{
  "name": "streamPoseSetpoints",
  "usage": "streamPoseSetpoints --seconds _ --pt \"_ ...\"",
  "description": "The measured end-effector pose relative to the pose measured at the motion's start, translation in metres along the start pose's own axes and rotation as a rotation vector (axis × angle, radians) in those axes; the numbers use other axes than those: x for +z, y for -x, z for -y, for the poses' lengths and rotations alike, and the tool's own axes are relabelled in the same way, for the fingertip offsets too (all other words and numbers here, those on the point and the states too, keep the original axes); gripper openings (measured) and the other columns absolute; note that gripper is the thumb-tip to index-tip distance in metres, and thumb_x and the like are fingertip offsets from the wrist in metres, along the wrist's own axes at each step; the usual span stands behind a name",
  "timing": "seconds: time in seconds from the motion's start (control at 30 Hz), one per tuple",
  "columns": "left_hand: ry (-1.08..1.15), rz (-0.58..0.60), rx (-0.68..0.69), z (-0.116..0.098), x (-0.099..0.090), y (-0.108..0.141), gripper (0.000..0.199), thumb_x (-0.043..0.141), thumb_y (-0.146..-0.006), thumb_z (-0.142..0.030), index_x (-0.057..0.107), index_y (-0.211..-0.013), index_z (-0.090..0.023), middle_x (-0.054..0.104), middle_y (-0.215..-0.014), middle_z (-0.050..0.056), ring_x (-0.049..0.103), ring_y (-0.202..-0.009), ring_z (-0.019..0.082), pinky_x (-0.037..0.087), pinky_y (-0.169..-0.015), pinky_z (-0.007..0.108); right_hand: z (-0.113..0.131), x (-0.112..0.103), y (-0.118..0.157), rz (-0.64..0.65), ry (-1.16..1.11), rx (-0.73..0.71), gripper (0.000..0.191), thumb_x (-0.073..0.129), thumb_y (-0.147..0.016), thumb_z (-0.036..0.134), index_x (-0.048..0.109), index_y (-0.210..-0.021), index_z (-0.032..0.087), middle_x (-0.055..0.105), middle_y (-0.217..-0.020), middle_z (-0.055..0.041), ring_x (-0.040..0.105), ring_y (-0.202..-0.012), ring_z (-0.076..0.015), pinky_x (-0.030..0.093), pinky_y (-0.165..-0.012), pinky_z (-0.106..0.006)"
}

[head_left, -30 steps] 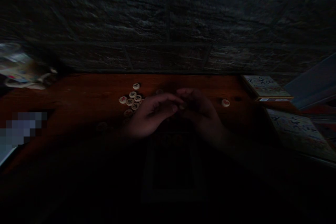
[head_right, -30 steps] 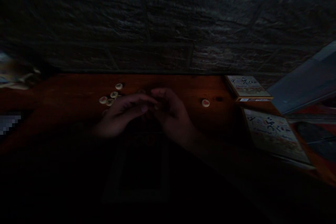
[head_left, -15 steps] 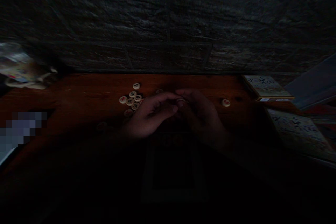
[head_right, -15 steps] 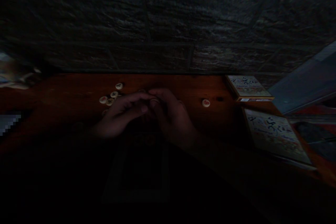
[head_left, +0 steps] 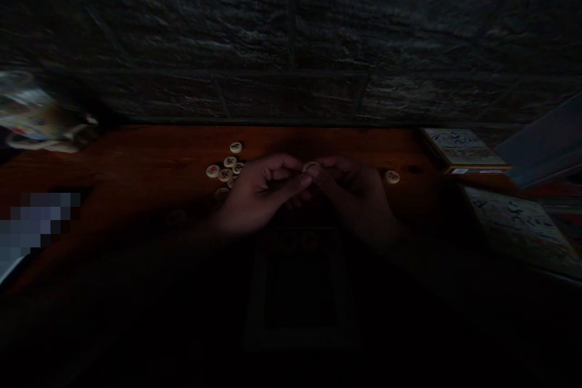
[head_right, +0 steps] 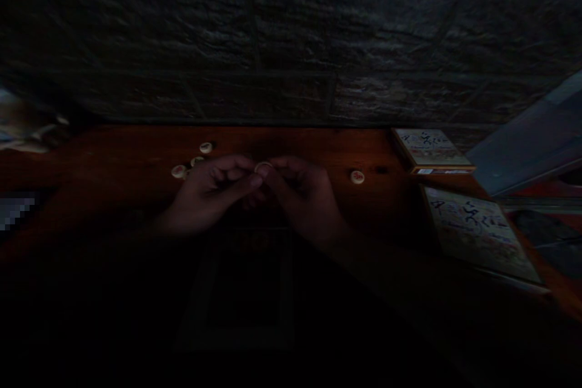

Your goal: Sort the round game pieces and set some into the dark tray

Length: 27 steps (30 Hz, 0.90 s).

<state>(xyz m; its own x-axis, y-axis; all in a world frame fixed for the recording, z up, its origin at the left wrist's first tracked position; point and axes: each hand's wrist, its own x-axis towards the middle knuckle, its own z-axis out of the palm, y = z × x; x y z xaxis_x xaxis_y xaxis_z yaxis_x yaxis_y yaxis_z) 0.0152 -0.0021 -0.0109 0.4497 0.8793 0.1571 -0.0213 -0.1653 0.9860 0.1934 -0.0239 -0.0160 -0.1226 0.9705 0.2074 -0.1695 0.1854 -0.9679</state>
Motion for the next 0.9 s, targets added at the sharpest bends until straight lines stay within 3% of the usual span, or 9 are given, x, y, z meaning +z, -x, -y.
streamPoseSetpoints --seconds 0.53,0.9 --pt "0.025 -0.064 0.007 -0.003 0.0006 -0.0019 0.025 0.075 -0.094 -0.04 0.071 -0.093 -0.015 0.072 -0.069 0.0 0.068 -0.058 0.012 0.056 -0.056 0.02 0.003 0.0013 0.0052 -0.041 0.012 -0.035 0.017 0.072 -0.094 0.036 0.076 -0.104 0.024 0.075 -0.083 0.0003 0.066 -0.059 -0.0122 0.055 -0.055 -0.027" --pt "0.004 -0.025 0.034 -0.0024 -0.0004 -0.0017 0.025 0.071 -0.096 -0.038 0.069 -0.086 -0.015 0.071 -0.068 0.0 0.067 -0.059 0.011 0.055 -0.058 0.021 0.003 -0.0017 0.0068 -0.01 0.131 -0.105 0.023 0.074 -0.093 0.036 0.076 -0.113 0.024 0.077 -0.086 -0.0012 0.067 -0.066 -0.014 0.057 -0.058 -0.028"
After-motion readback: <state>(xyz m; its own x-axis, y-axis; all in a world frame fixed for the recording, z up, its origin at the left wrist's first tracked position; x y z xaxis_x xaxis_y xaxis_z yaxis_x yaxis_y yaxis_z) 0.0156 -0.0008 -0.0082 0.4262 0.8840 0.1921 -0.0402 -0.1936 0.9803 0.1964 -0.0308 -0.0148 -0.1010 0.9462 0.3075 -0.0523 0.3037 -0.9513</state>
